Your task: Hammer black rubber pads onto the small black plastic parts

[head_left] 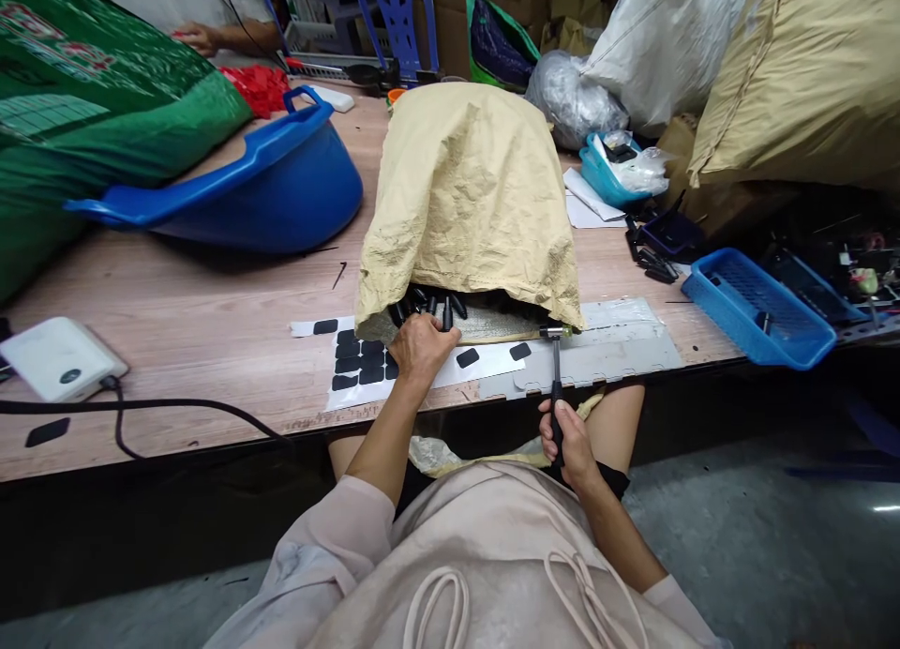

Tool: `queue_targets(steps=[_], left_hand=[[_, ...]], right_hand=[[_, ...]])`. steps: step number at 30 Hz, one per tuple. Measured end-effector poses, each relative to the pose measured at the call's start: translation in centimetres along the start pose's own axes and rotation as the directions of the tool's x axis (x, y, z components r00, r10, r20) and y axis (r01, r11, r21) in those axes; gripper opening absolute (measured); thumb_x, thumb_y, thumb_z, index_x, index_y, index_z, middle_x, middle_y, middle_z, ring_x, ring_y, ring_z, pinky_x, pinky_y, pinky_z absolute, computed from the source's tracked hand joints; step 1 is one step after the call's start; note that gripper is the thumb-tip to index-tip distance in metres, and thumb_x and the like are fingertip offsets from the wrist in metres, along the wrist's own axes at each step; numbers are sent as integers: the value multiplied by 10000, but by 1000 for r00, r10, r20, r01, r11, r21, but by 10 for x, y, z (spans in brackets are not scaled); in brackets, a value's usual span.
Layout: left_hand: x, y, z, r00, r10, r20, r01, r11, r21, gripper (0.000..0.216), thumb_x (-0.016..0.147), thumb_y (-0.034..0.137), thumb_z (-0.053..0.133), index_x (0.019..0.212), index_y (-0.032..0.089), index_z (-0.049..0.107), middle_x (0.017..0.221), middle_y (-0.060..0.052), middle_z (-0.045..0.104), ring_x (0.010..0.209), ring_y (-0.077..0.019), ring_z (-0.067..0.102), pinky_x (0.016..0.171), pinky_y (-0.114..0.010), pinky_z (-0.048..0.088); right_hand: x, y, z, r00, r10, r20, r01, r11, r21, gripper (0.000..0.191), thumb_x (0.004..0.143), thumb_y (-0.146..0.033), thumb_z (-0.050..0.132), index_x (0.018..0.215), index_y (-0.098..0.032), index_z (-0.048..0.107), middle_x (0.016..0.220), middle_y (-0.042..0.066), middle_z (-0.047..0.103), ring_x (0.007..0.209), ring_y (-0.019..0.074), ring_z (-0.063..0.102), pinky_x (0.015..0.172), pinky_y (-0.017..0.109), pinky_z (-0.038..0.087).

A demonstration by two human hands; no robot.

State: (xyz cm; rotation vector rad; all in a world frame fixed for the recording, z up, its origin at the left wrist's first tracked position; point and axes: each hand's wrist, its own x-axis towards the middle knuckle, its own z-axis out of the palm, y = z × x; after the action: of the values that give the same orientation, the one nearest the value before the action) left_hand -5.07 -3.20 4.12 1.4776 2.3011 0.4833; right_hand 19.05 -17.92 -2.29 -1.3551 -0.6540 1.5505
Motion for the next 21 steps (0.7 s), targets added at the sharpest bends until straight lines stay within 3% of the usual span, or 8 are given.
queue_targets(steps=[10,13,17,21], left_hand=[[-19,-12,4,996,69,-54,-72,996,-48,149,806,326,679,905,223,722,1072,-83,721,998,-300,675,824,-378,513],[-33,-19,6,984,177,-37,-180,974,-136,117,805,256,688,918,232,698,977,-34,705,934,-235,670,819,-329,502],[-45,-16,19,920,388,47,-361,891,-276,153,801,166,695,934,236,663,986,-9,690,948,-194,658,829,-295,492],[-43,-6,32,897,429,103,-384,873,-300,163,819,187,720,955,247,655,1020,-4,691,970,-198,656,829,-307,491]], right_hand=[[0,-1,1,1000,10,-14,-10,1000,4,557,777,-739,695,923,-215,577,572,-97,470,360,47,323,324,176,265],[0,-1,1,1000,17,-22,-17,1000,3,571,768,-749,696,933,-214,581,574,-96,474,363,50,331,321,176,269],[1,-2,0,1000,17,-22,-17,1000,-2,544,782,-727,696,933,-218,578,578,-96,474,361,51,333,321,175,263],[1,-3,-1,999,34,-20,-34,999,-4,565,759,-740,705,927,-216,579,573,-97,476,357,49,332,317,174,257]])
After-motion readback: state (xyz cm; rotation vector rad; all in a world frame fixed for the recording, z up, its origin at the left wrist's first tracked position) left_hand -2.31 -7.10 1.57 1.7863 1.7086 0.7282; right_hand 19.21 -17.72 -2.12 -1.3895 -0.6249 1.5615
